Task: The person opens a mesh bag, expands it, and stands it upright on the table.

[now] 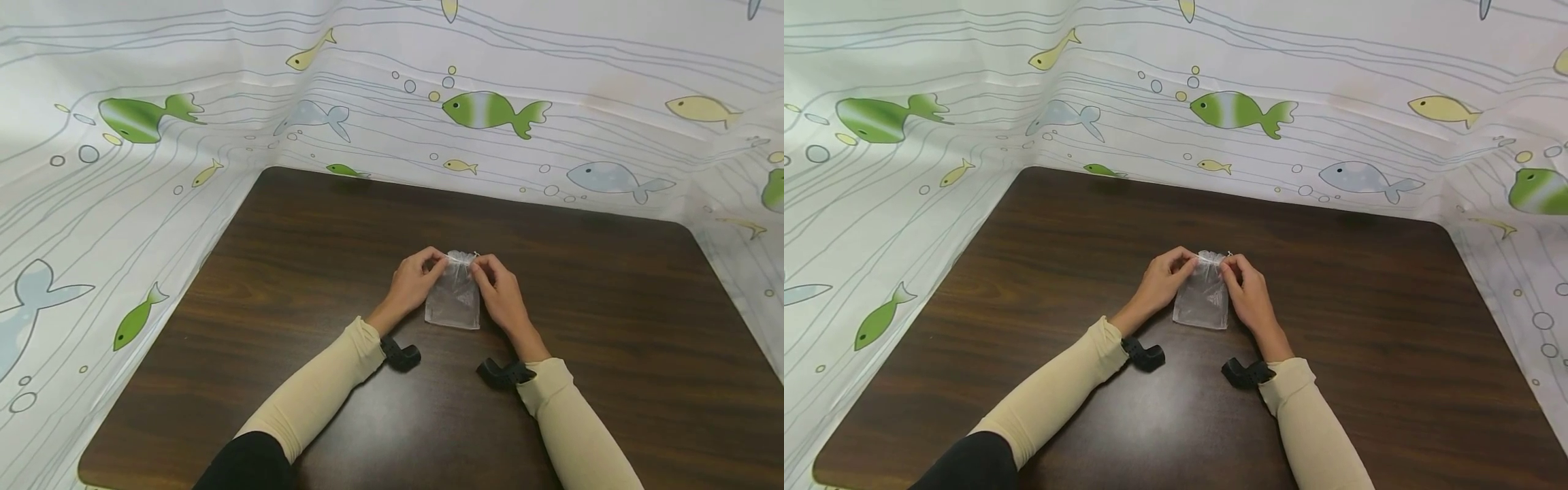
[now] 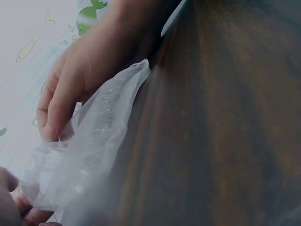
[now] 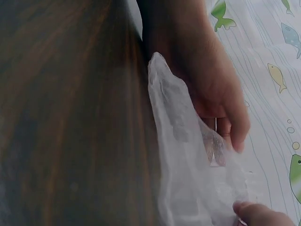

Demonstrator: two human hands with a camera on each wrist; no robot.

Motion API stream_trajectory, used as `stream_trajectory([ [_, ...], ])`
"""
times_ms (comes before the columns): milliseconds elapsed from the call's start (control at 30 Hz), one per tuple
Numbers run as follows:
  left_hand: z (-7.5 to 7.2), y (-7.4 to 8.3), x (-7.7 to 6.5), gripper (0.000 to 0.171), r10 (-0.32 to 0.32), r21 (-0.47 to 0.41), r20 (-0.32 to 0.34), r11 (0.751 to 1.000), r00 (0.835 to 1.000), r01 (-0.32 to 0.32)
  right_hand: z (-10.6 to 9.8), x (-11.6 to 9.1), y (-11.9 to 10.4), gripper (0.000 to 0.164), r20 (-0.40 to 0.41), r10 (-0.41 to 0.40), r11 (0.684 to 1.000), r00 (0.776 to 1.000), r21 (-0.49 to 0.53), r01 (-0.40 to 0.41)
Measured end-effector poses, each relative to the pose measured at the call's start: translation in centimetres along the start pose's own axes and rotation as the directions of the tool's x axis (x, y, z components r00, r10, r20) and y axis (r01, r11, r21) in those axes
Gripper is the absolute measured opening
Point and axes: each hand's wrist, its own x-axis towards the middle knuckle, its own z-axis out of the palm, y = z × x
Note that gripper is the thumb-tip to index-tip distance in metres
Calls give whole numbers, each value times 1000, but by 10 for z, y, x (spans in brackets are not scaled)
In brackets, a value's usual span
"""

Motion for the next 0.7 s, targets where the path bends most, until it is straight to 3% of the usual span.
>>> stream_trajectory([
  [267, -1, -2, 1, 23, 8, 11, 39, 1000, 999, -8, -1, -1, 0, 26, 12, 18, 1000, 1000, -11, -17],
  [700, 1, -2, 1, 20, 12, 11, 6, 1000, 1000, -12, -2, -2, -1, 27, -1, 34, 999, 999, -3, -34],
])
